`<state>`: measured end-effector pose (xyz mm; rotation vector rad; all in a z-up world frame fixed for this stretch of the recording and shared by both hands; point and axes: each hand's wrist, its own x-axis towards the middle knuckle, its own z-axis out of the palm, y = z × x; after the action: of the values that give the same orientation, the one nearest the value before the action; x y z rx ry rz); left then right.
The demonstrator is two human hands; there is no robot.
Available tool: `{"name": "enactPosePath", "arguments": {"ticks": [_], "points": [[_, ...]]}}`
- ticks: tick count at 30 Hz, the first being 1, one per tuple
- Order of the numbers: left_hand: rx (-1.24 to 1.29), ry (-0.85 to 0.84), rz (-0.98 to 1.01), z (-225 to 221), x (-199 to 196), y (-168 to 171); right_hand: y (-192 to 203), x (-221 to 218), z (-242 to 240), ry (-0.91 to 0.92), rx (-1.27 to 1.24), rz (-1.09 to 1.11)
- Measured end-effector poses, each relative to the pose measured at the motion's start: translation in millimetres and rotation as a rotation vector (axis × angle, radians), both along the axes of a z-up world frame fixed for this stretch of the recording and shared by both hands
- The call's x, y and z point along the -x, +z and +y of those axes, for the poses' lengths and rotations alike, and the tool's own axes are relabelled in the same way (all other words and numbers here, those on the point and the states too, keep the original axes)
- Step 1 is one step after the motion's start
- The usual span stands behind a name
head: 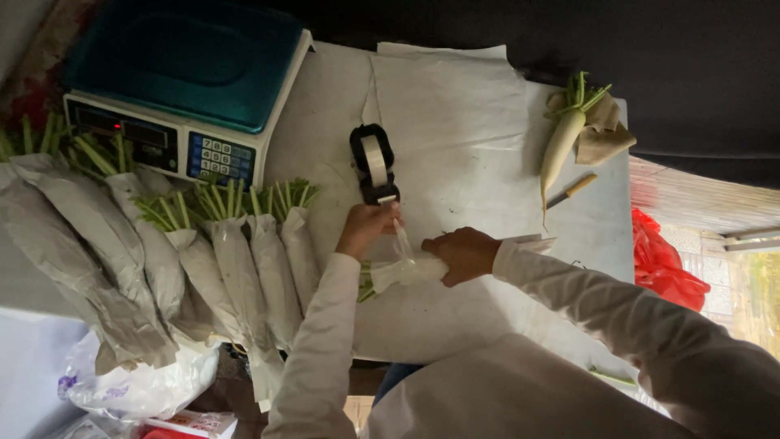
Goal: Wrapping individual radishes in white paper and securing the packaging with adhesive tape.
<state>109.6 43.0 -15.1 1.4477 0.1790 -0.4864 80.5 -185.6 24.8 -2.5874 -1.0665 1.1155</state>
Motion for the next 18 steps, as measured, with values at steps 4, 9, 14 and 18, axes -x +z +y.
{"name": "enactPosePath", "arguments": {"ticks": [4, 9, 14, 18], "points": [[-0.05, 0.039, -0.008, -4.4, -2.4, -15.7, 0.6, 4.4, 1.7, 0.016, 0.02, 0.021], [-0.262, -0.017, 0.006, -8.1, -8.7, -21.4, -1.5, -0.1, 5.0, 0.042, -0.036, -0.012], [-0.502, -0.315, -0.049, 7.8, -19.3, -46.0, 15.4, 5.3, 9.3, 0.13, -0.005, -0.054], [-0.029, -0.366, 0.019, 24.3, -15.9, -3.0, 33.1, 21.9, 4.1, 0.139, -0.049, -0.088]]}}
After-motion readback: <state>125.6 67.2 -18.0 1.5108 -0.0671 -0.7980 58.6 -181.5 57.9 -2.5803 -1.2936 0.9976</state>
